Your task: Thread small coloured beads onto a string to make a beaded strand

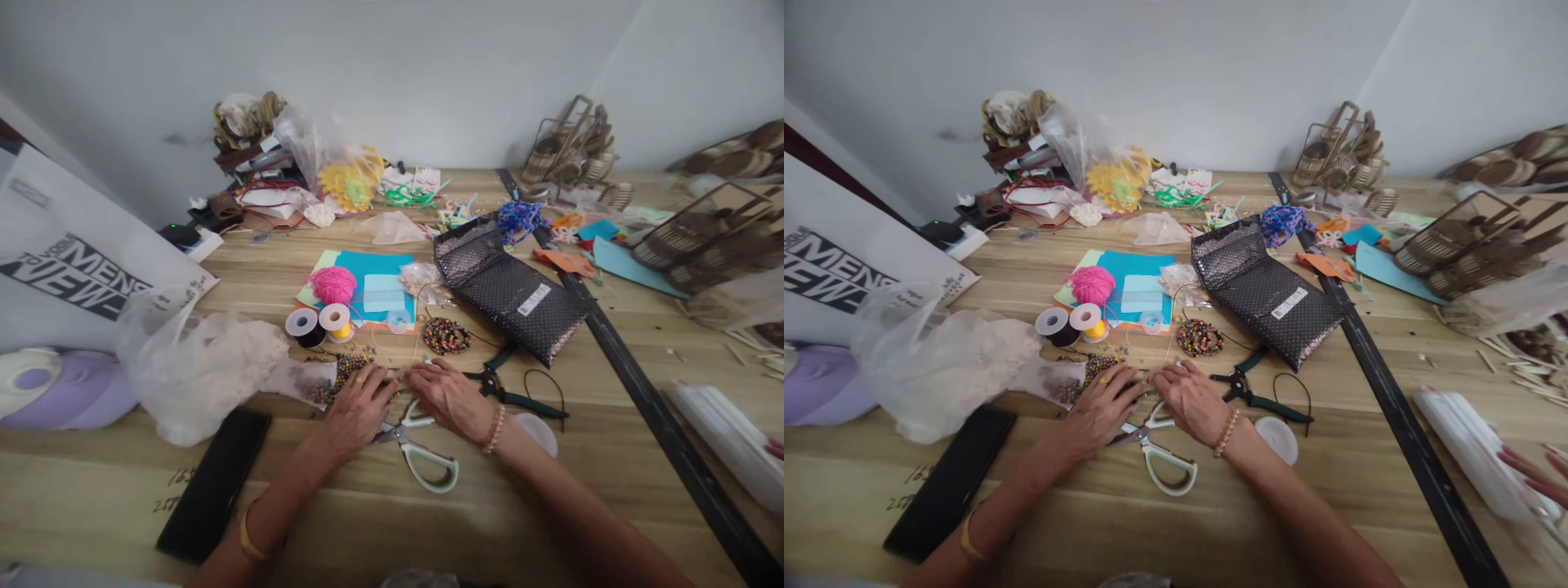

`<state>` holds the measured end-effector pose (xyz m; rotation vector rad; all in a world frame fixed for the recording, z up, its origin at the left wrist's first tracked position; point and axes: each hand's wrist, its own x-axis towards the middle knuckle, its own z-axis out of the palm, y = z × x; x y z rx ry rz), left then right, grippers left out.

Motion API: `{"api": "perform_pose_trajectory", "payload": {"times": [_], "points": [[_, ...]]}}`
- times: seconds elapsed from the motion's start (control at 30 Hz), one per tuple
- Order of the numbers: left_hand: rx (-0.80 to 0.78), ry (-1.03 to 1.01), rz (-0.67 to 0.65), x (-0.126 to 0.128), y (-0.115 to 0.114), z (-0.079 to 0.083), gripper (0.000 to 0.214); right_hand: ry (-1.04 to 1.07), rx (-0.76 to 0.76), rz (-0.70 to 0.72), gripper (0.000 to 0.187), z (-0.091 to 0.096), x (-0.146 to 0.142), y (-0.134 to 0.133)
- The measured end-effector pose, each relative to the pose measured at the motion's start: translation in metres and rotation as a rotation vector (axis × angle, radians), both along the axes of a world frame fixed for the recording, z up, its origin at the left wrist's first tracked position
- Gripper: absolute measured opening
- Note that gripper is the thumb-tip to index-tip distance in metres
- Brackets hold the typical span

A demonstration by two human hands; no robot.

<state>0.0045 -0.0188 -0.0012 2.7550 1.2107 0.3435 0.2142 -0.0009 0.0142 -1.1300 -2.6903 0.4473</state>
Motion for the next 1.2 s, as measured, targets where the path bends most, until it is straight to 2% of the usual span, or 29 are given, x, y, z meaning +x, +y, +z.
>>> {"api": "perform_pose_trajectory", "payload": {"times": [0.13,0.27,0.5,0.77,1.0,1.2], "points": [[-0.075,-0.187,0.071,-0.008,0.000,0.002,0.024,0.043,-0.010,-0.009,0.014,-0.001,0.002,0.002],[-0.109,-0.256,0.109,-0.010,0.000,-0.002,0.011,0.129,-0.037,-0.033,0.014,-0.006,0.004,0.005],[-0.120,-0.253,0.094,-0.005,-0.004,-0.002,0.015,0.326,-0.065,-0.148,0.017,-0.017,0.006,0.009],[-0.151,-0.291,0.038,-0.013,-0.001,-0.005,0.014,0.276,-0.060,-0.210,0.010,-0.021,0.006,0.010],[-0.135,-0.367,0.090,-0.011,0.003,0.001,0.018,0.288,-0.031,-0.177,0.012,-0.023,0.006,0.010],[-0.123,-0.232,0.013,-0.002,-0.003,0.008,0.030,0.232,0.018,-0.181,0.012,-0.025,0.004,0.009]]}}
